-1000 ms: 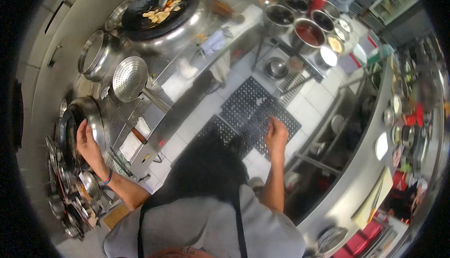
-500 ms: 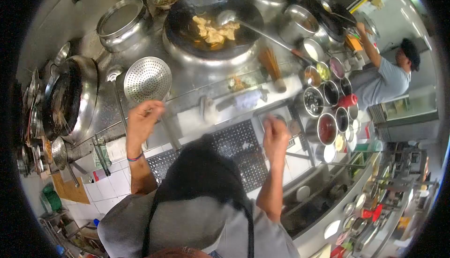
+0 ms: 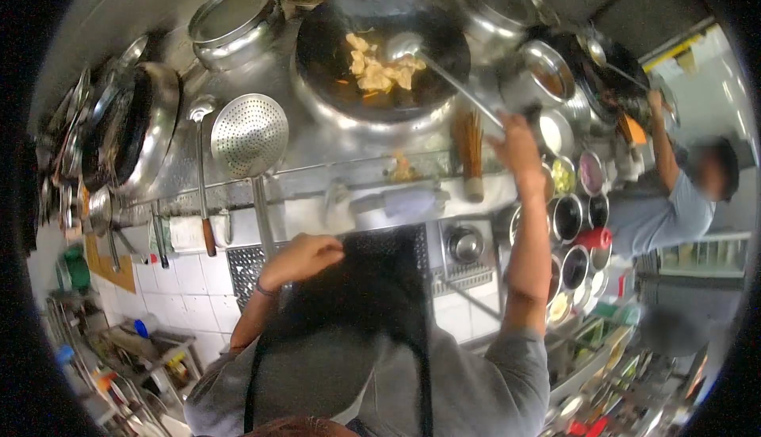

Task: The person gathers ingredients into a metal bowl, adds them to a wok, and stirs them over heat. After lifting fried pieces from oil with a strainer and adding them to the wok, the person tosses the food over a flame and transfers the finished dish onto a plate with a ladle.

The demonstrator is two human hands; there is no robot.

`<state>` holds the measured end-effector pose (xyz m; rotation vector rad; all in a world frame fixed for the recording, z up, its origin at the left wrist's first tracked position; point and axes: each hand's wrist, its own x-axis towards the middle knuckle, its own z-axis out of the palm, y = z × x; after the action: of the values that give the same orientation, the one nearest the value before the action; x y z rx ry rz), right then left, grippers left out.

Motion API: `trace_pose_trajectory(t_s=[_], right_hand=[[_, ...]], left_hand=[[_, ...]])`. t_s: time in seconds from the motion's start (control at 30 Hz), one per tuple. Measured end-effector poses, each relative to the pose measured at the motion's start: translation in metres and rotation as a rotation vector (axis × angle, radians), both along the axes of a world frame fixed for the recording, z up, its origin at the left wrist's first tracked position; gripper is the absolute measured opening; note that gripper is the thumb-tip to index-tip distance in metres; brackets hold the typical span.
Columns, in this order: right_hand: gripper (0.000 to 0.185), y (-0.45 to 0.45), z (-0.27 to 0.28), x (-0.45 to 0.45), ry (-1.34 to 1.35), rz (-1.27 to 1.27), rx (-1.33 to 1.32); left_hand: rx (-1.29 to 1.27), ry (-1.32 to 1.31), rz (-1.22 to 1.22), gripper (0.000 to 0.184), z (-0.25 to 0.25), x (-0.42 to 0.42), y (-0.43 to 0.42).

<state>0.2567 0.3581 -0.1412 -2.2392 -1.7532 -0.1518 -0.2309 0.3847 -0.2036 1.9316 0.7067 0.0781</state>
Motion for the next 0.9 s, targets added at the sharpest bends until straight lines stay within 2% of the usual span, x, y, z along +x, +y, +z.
trace_pose_trajectory(t_s=[0.03, 0.1, 0.13, 0.2, 0.3, 0.37, 0.4, 0.43, 0.5, 0.53, 0.57, 0.6, 0.7, 0.77, 0.8, 0.83, 0.9], right_hand=[[0.059, 0.005, 0.0, -0.001, -0.086, 0.014, -0.062], [0.058, 0.016, -0.008, 0.013, -0.159, 0.015, -0.116], [0.052, 0.023, -0.007, 0.016, -0.052, -0.061, -0.16], [0.05, 0.025, -0.013, 0.035, 0.096, -0.01, -0.202], [0.049, 0.04, -0.048, 0.064, 0.205, 0.132, -0.192], [0.049, 0.046, -0.062, 0.065, 0.414, 0.083, -0.213], [0.048, 0.05, -0.071, 0.067, 0.513, 0.054, -0.22], [0.046, 0.059, -0.106, 0.077, 0.547, 0.238, 0.083], [0.047, 0.081, -0.108, 0.078, 0.535, 0.228, 0.13], [0.047, 0.094, -0.104, 0.07, 0.525, 0.222, 0.155], [0.048, 0.091, -0.033, 0.031, 0.875, -0.012, -0.143], [0.048, 0.104, -0.043, 0.027, 0.858, 0.004, -0.132], [0.048, 0.131, -0.069, 0.022, 0.748, 0.104, -0.16], [0.049, 0.116, -0.061, 0.015, 0.584, 0.286, -0.172], [0.049, 0.107, -0.061, 0.015, 0.495, 0.397, -0.132], [0.051, 0.094, -0.061, 0.024, 0.4, 0.556, -0.019], [0.052, 0.058, -0.015, 0.027, 0.442, 0.282, -0.261]], left_hand=[[-0.05, 0.141, 0.057, 0.03, 0.012, 0.009, -0.005], [-0.003, 0.083, 0.161, 0.03, -0.006, 0.023, -0.026], [0.02, 0.064, 0.2, 0.03, -0.02, 0.029, -0.039], [-0.027, 0.079, 0.18, 0.028, -0.04, 0.052, -0.061], [-0.043, 0.136, 0.092, 0.027, -0.043, 0.094, -0.08], [-0.058, 0.162, 0.065, 0.03, -0.057, 0.116, -0.084], [-0.062, 0.17, 0.046, 0.032, -0.071, 0.125, -0.083], [-0.064, 0.127, -0.005, 0.034, -0.098, 0.136, -0.083], [-0.069, 0.034, -0.122, 0.038, -0.165, 0.158, -0.086], [-0.089, -0.008, -0.159, 0.038, -0.182, 0.172, -0.085], [-0.114, -0.051, -0.196, 0.039, -0.197, 0.189, -0.086], [-0.142, -0.097, -0.233, 0.04, -0.205, 0.206, -0.088], [-0.29, -0.052, -0.261, 0.041, -0.217, 0.254, -0.094], [-0.624, 0.091, -0.184, 0.039, -0.239, 0.286, -0.091], [-0.792, 0.162, -0.148, 0.038, -0.263, 0.301, -0.09], [-1.101, 0.0, -0.009, 0.031, -0.35, 0.326, -0.11], [-1.092, 0.021, 0.049, 0.031, -0.358, 0.337, -0.101]])
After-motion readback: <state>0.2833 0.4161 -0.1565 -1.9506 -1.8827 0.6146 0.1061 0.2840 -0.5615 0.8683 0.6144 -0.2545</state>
